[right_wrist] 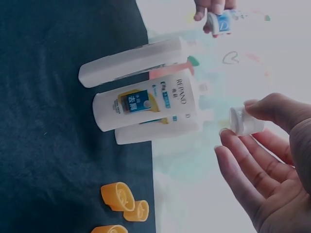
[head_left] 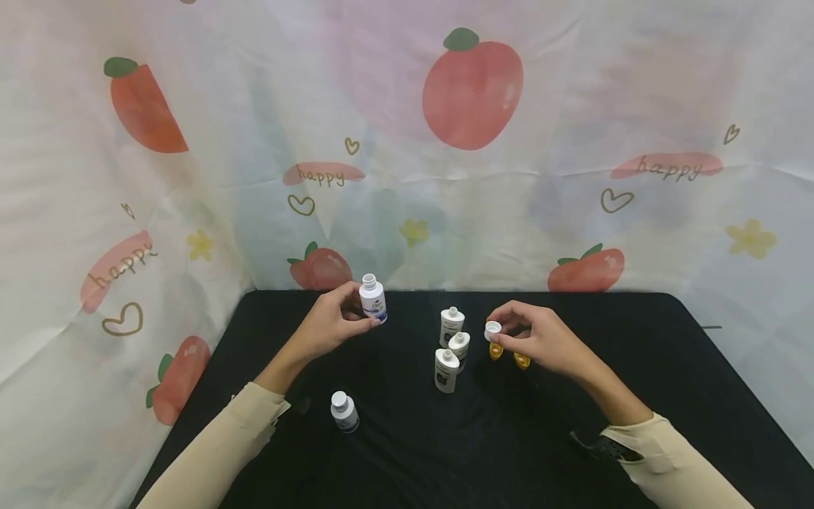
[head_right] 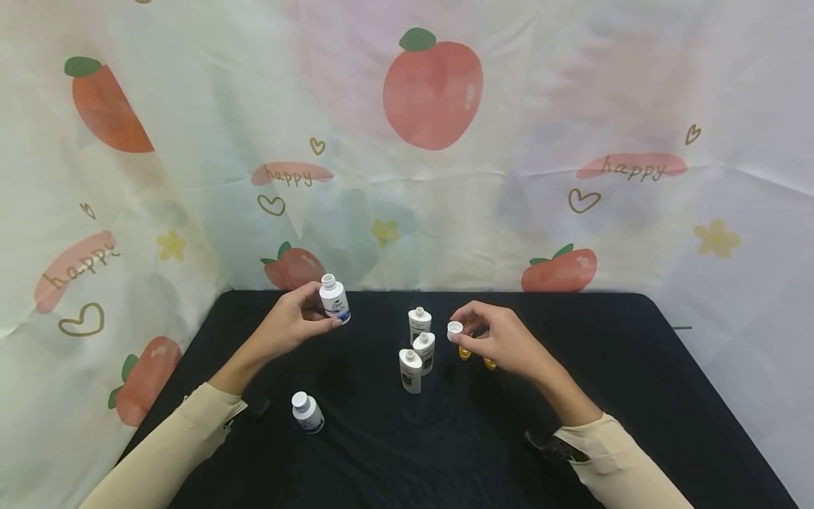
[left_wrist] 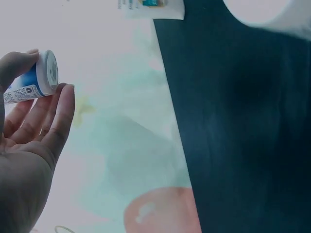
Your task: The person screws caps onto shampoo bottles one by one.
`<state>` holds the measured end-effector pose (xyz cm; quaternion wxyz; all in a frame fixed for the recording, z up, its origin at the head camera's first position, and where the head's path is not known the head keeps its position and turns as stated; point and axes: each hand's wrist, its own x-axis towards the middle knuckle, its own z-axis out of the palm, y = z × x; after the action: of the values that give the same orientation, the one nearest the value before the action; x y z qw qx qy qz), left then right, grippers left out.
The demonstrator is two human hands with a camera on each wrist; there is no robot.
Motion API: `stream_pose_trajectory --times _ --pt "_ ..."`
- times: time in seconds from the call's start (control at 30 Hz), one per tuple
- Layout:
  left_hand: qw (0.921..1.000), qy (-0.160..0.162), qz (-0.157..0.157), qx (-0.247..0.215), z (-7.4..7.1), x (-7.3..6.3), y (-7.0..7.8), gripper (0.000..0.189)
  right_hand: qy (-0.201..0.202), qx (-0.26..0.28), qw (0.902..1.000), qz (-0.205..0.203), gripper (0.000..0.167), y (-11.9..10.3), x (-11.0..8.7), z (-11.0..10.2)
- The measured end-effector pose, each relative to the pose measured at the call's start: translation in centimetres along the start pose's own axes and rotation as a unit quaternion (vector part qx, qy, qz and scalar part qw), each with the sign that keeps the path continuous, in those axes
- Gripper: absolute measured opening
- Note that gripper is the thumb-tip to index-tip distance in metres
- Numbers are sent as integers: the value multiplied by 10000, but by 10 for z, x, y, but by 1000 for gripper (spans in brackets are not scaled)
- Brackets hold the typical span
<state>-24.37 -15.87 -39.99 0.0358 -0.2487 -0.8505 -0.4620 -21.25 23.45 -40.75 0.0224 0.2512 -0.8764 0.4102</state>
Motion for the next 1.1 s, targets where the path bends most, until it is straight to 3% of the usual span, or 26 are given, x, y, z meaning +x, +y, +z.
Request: stream_pose_trajectory --times 0.57,0.8,1.1 --pt "9993 -62 170 -340 11 -5 29 48 61 322 9994 68 27 -16 8 -3" --pt "9989 -93 127 -451 16 -6 40 46 -87 573 9982 129 30 -27 15 -3" --pt "9981 -38 229 -568 22 -6 48 45 -147 718 9973 -66 28 -39 26 -4"
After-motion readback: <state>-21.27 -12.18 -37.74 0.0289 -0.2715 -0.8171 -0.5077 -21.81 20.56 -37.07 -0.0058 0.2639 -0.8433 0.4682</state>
